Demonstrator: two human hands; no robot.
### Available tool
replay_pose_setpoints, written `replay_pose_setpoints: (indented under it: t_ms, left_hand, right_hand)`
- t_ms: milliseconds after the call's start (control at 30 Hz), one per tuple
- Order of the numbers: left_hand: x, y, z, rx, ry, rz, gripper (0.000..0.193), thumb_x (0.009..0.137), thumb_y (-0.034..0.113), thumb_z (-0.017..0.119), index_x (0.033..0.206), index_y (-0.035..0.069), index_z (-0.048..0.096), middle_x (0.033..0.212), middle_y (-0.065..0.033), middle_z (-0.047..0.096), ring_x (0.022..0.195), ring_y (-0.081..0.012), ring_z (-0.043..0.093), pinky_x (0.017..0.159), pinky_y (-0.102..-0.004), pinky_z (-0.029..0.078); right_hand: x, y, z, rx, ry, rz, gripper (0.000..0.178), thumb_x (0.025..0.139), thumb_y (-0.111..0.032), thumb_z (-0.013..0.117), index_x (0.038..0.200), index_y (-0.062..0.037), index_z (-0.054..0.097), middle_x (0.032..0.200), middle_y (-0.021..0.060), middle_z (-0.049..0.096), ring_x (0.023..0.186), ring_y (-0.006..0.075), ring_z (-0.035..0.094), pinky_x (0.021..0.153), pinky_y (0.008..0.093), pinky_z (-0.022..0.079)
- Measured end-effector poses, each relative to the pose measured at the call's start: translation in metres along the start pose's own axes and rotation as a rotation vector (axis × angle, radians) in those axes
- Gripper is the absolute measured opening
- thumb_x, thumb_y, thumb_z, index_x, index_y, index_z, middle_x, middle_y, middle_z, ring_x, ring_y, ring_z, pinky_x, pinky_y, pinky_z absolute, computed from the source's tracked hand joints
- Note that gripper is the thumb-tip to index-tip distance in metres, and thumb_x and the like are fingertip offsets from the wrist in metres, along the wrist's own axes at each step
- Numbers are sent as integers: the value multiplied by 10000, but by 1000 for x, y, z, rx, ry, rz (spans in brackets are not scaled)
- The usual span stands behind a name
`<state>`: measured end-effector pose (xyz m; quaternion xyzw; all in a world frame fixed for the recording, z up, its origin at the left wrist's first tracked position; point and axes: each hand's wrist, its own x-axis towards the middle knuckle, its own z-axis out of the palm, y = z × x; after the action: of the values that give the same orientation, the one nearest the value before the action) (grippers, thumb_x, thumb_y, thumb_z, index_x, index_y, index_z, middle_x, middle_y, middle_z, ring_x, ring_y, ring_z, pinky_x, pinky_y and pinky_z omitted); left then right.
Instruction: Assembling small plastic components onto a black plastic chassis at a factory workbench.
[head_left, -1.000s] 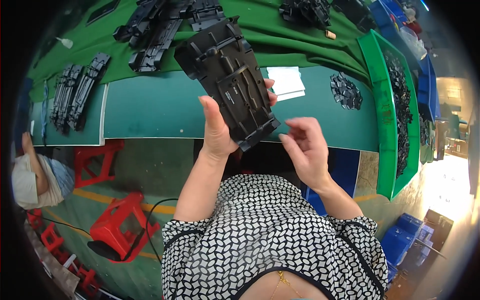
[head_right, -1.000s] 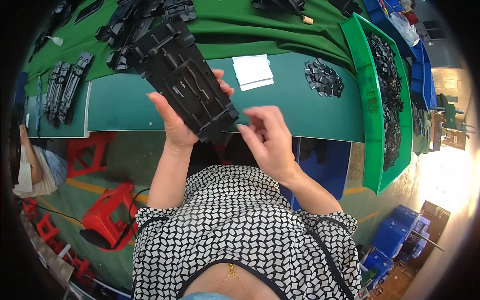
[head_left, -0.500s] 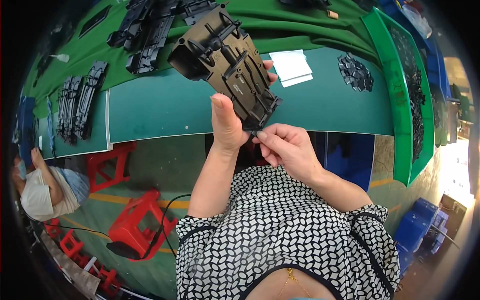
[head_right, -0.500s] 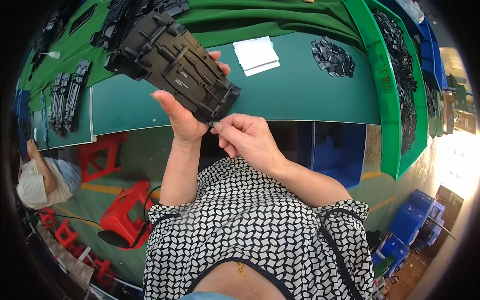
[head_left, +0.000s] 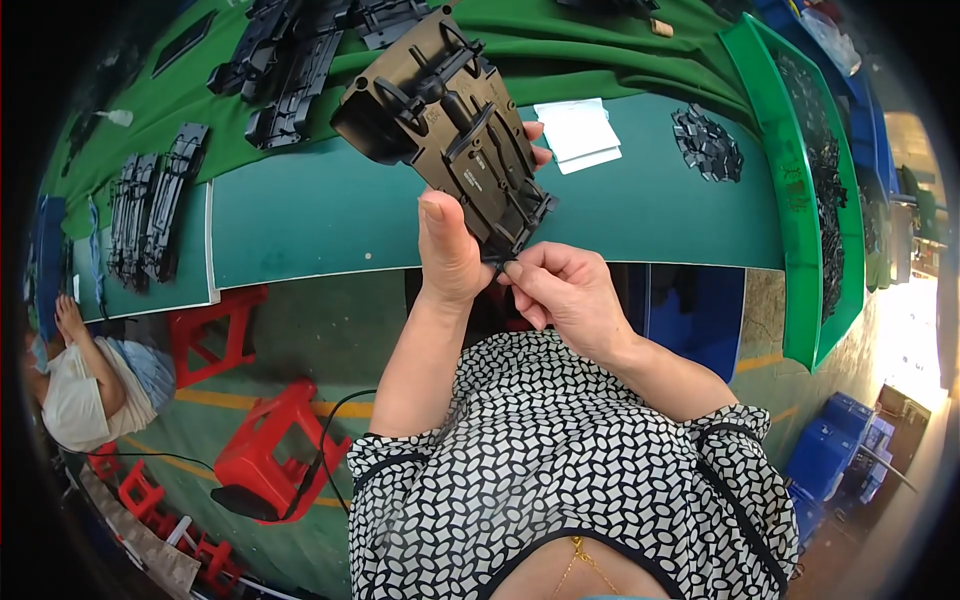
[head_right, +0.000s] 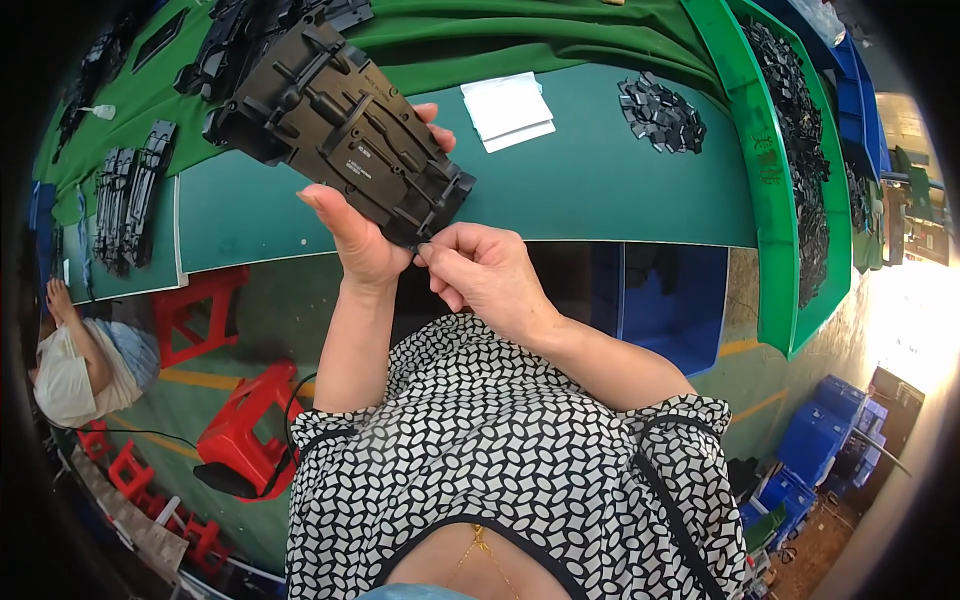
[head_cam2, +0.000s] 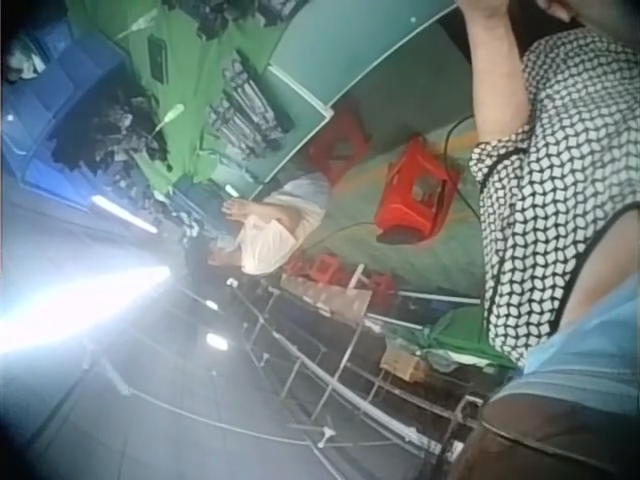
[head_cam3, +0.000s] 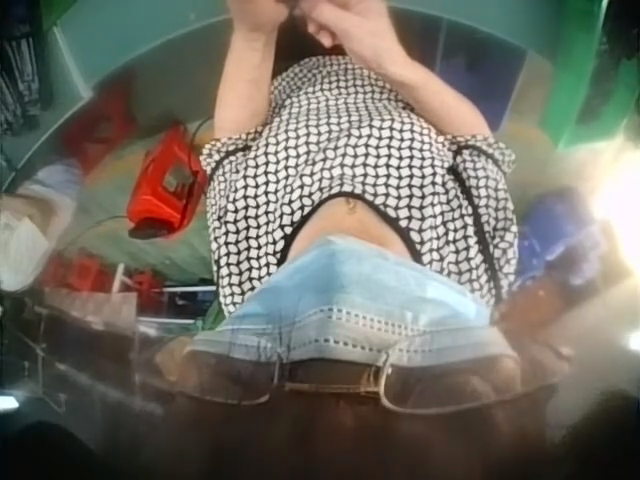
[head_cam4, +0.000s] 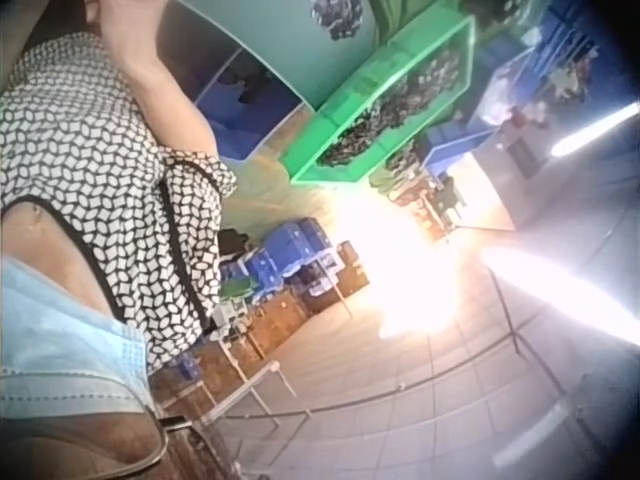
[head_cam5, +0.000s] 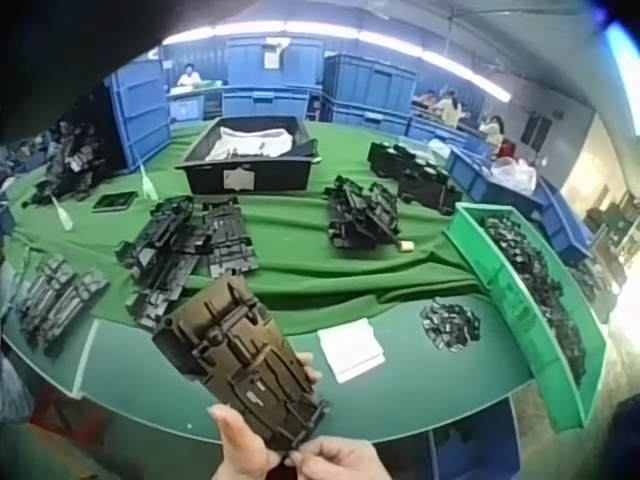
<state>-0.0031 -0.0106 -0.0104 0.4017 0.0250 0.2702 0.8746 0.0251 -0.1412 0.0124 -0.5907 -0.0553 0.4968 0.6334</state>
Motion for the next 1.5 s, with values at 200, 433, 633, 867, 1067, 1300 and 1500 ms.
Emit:
replay_pose_setpoints:
  t_ms: [200, 433, 633, 867, 1067, 1300, 1500]
  left_hand:
    - [-3, 1, 3, 7, 11, -15, 1026, 679, 802, 471, 1334, 25, 335, 1215, -162, 496, 1025, -259, 546, 873, -350, 468]
    - [4, -6, 1, -293, 38, 14, 926, 749, 764, 421, 1326, 44, 353, 1206, -168, 505, 1014, -289, 556, 932, -476, 440]
    - [4, 1, 0, -596, 56, -134, 914, 791, 760, 323, 1289, -3, 389, 1181, -139, 539, 998, -265, 577, 945, -491, 441]
    - [-3, 6, 3, -493, 60, -166, 798, 847, 719, 236, 1244, 63, 457, 1127, -123, 574, 935, -279, 606, 870, -541, 470]
    - [3, 8, 8, -417, 211, -153, 797, 862, 703, 231, 1304, 65, 415, 1195, -128, 543, 1048, -264, 552, 939, -529, 415]
    - [8, 5, 1, -451, 16, -208, 718, 889, 655, 267, 1401, 152, 292, 1229, -146, 521, 1116, -320, 499, 977, -554, 356]
    - [9, 1, -3, -462, -20, -209, 670, 918, 605, 251, 1399, 141, 295, 1208, -158, 531, 1089, -325, 520, 965, -562, 368]
  right_hand:
    - [-1, 3, -3, -22, -38, -23, 193, 889, -161, 573, 828, 16, 619, 651, 13, 560, 519, 39, 484, 465, 169, 393]
    - [-11, -8, -12, -156, -54, -55, 202, 897, -166, 581, 824, 19, 621, 643, 11, 577, 520, 42, 512, 461, 173, 401]
    - [-16, -11, -39, 2, 121, -220, 156, 908, -143, 571, 935, 11, 562, 703, 8, 560, 544, 40, 488, 484, 169, 398]
    - [-12, -19, -46, -18, -123, -65, 137, 907, -153, 574, 869, -25, 605, 725, 3, 593, 559, 42, 507, 492, 167, 398]
    - [-8, -45, -54, 9, -133, -199, 116, 900, -138, 579, 880, -30, 618, 712, 22, 610, 548, 50, 524, 470, 168, 387]
    - [55, -137, -97, 162, 140, -453, 121, 870, -134, 593, 783, -54, 568, 658, 15, 576, 509, 72, 499, 434, 187, 367]
    - [176, -191, -177, 536, 114, -451, 99, 900, -62, 510, 810, -24, 529, 666, 16, 533, 514, 52, 463, 399, 171, 328]
